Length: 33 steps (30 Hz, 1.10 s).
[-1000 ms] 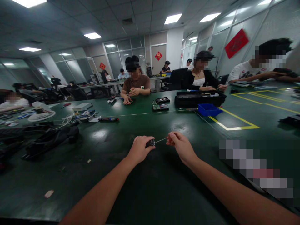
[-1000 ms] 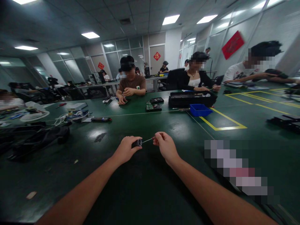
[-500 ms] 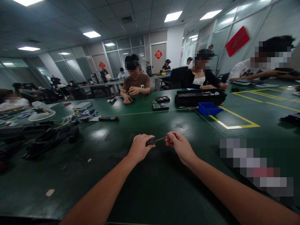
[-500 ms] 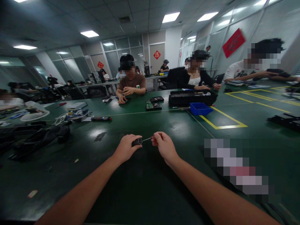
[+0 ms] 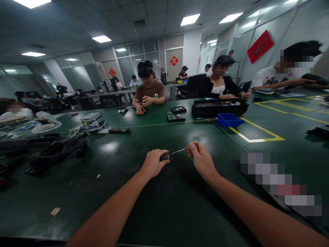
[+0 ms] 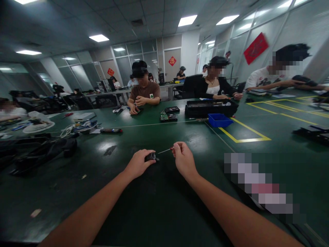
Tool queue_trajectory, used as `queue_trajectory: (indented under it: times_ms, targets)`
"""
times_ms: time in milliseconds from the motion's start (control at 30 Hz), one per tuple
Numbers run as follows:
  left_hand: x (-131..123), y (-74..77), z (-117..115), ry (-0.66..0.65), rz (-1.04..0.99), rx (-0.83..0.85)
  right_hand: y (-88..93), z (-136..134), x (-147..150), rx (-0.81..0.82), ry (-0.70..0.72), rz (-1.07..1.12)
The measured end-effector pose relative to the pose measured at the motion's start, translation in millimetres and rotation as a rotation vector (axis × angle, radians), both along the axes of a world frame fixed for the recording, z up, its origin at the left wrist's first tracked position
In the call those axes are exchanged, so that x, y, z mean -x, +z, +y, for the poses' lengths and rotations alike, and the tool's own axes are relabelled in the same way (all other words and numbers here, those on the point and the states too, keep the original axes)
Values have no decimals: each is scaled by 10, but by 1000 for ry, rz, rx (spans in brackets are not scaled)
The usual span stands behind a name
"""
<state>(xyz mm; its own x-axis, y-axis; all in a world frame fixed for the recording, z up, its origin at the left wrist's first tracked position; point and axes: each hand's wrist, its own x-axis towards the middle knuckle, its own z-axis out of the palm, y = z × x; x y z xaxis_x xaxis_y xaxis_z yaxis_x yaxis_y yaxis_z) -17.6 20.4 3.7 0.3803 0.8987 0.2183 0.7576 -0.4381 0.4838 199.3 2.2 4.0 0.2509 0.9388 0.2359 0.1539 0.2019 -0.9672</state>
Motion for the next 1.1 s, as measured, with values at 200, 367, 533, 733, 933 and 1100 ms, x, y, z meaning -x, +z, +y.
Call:
queue_trajectory:
  times_ms: [200, 367, 533, 733, 933, 1100]
  targets:
    - [-5, 24, -10, 37, -108, 20, 78, -49, 9, -18, 5, -14]
    - [13, 127, -26, 58, -178, 70, 111, -61, -18, -44, -12, -19]
    - [19, 168, -46, 25, -149, 126, 146, -94, -35, -51, -2, -20]
    - [-107, 102, -17, -19, 58, 105, 159, -93, -27, -85, -1, -7]
    - [-196, 70, 101, -58, 333, 55, 150, -83, -14, -86, -15, 11]
    - [-112, 98, 216, -50, 49, 128, 146, -77, -30, -86, 2, 5]
